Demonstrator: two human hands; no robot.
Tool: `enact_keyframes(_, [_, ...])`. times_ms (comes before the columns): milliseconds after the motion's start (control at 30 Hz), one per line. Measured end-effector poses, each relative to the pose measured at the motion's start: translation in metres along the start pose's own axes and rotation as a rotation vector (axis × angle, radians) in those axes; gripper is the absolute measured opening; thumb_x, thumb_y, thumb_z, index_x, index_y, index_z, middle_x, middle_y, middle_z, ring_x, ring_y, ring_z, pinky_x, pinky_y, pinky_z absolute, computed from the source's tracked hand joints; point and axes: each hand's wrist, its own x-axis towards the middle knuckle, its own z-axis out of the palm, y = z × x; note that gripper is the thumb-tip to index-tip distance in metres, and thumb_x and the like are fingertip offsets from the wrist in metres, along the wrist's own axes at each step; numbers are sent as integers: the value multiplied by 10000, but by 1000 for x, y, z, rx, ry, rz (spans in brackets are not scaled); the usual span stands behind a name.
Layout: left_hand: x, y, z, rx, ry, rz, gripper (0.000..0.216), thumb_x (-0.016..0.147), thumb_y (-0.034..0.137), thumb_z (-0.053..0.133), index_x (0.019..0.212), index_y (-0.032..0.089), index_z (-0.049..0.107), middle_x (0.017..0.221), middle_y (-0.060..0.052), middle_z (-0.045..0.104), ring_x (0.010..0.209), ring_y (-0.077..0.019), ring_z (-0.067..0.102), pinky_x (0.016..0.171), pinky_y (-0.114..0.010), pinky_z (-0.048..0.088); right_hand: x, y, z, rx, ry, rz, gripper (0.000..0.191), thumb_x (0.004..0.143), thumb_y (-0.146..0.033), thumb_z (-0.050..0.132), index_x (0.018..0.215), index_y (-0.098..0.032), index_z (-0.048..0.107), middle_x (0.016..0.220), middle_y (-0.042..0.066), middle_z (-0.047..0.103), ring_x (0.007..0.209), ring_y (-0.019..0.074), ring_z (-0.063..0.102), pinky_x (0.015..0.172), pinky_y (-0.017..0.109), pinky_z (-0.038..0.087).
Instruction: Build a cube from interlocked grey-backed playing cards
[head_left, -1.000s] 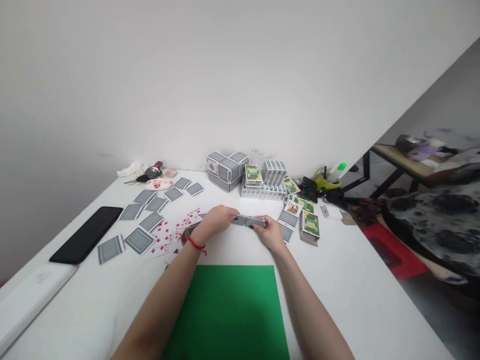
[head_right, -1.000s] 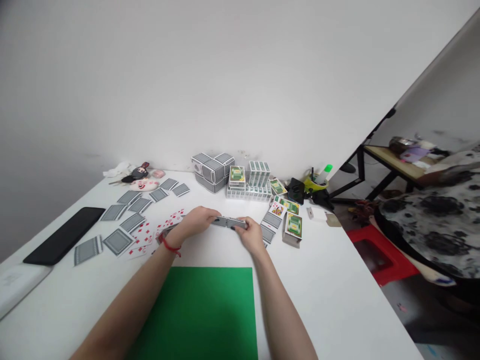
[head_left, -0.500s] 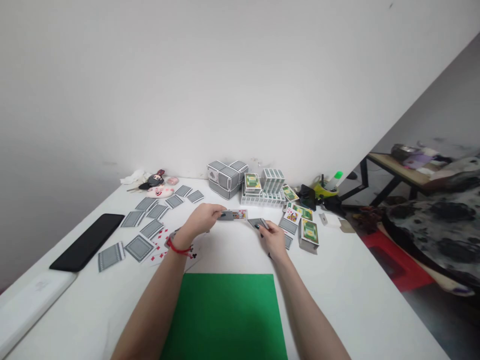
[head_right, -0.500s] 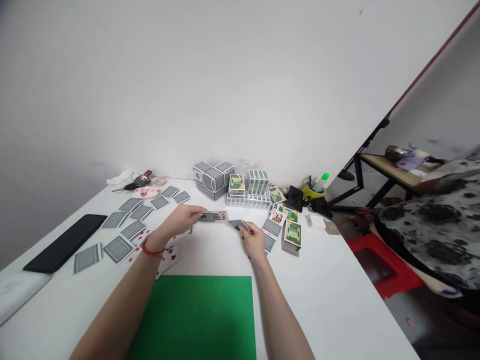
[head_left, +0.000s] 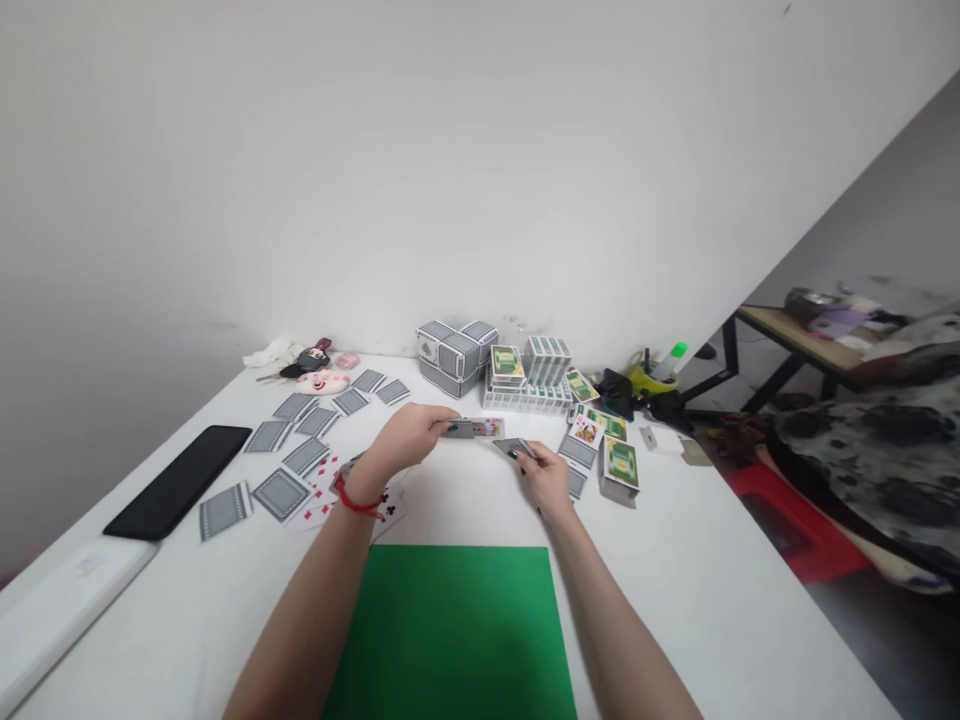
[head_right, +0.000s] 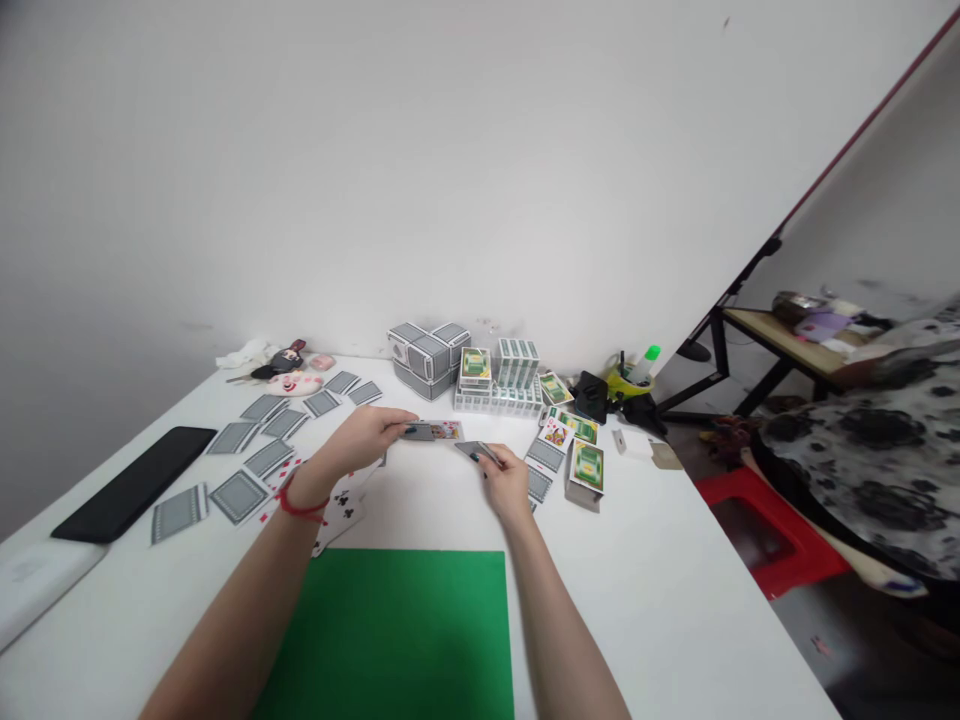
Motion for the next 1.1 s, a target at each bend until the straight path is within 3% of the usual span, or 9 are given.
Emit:
enact_keyframes(133, [1, -1, 6, 43, -27, 20, 337, 827, 187, 400, 1014, 234, 677, 1005, -1, 704, 922, -181, 635, 804, -238, 446, 0, 0, 1, 7, 2, 16, 170, 639, -303, 655, 747, -179, 696, 732, 25, 661, 659, 162, 560, 617, 278, 425])
enact_keyframes(300, [2, -1, 15, 112, -63, 20, 309, 817, 166, 418, 944, 231, 692, 933, -34, 713, 870, -190, 638, 780, -241, 439, 0, 5, 1, 15, 50, 52, 222, 632, -332, 672, 767, -156, 676, 495, -36, 545, 462, 113, 434, 471, 235, 337])
enact_keyframes(533, [5, -6, 22, 26, -131, 63, 333, 776, 124, 399, 865, 213, 707, 805, -15, 717, 727, -162, 627, 657, -213, 430, 1, 8, 0, 56, 73, 35, 264, 648, -381, 655, 781, -154, 669, 652, 17, 657, 527, 126, 516, 499, 241, 397])
enact_keyframes(800, [9, -22, 34, 19, -42, 75, 351, 811, 161, 401, 998, 210, 694, 1009, -27, 705, 930, -192, 636, 830, -256, 442, 2, 10, 2, 51, 141, 28, 225, 655, -361, 639, 753, -166, 694, 505, -12, 592, 439, 115, 479, 450, 247, 400])
enact_keyframes(1100, [8, -16, 34, 94, -98, 90, 323, 782, 127, 410, 854, 219, 711, 819, -42, 720, 763, -194, 636, 669, -238, 420, 2, 15, 0, 7, 45, 49, 239, 664, -360, 626, 769, -156, 695, 502, -5, 601, 434, 118, 504, 441, 242, 419])
